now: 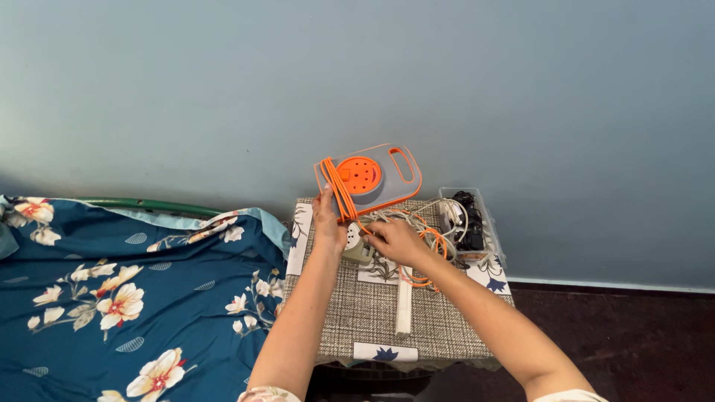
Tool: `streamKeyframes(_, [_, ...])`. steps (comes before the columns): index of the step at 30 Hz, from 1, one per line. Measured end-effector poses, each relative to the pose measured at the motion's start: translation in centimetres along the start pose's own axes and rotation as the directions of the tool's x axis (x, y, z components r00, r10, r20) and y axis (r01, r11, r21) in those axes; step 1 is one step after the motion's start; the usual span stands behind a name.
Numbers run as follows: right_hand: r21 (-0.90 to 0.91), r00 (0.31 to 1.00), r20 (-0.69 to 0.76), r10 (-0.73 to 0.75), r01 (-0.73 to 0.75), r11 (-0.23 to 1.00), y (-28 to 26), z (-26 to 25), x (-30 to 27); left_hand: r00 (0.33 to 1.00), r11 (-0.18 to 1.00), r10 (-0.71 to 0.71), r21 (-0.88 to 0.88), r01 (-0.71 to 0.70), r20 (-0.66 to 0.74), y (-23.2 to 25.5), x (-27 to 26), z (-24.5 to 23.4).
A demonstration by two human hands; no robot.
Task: The person organizes tangled extension cords on a small table. They first wind an orange cord onto its reel, then wind a beige cord onto its reel, leaving both neatly coiled on the table.
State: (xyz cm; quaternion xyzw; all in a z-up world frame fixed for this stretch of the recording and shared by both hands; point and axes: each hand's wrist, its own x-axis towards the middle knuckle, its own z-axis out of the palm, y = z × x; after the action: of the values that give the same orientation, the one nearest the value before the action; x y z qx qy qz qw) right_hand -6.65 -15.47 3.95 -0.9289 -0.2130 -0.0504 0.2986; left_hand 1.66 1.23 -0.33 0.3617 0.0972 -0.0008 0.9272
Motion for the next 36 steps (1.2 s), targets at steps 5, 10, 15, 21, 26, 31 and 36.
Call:
streamKeyframes(5, [-0.018, 0.995, 0.041, -0.092, 0.093, 0.996, -1.0, -2.8, 0.7, 0.995, 0.999, 0.038, 0.023, -0.041, 0.091, 0.1, 0.7, -1.1])
streamKeyframes(10, [-0.059, 0.987, 0.151, 0.050, -0.042, 0.997, -2.9, -6.2, 1.5, 0.967, 0.979, 0.147, 0.109, -0.173, 0.208, -0.2, 0.1, -1.7])
streamKeyframes(15, [-0.107, 0.995, 0.086, -0.054, 0.063, 0.992, -4.5, -7.9, 2.6, 0.969, 0.953, 0.062, 0.273, -0.128, 0.237, 0.7, -1.0, -1.7])
streamKeyframes(21, [-0.216, 0.996, 0.020, -0.082, 0.085, 0.973, -3.9, -8.6, 4.7, 0.966, 0.888, -0.046, 0.453, -0.076, 0.253, 1.0, -1.3, -2.2])
streamKeyframes(26, [-0.291, 0.996, -0.016, -0.089, 0.080, 0.953, -3.8, -8.0, 6.1, 0.962, 0.889, -0.080, 0.456, -0.050, 0.262, 1.2, -0.8, -2.5])
streamKeyframes(31, [-0.278, 0.975, -0.010, -0.221, 0.210, 0.938, -4.4, -6.7, 7.1, 0.956, 0.895, -0.036, 0.435, -0.098, 0.291, 0.2, 0.0, -2.9])
streamKeyframes(36, [-0.299, 0.978, 0.004, -0.207, 0.198, 0.933, -2.9, -6.9, 8.0, 0.955, 0.897, -0.127, 0.442, -0.005, 0.269, 1.0, -0.3, -2.8])
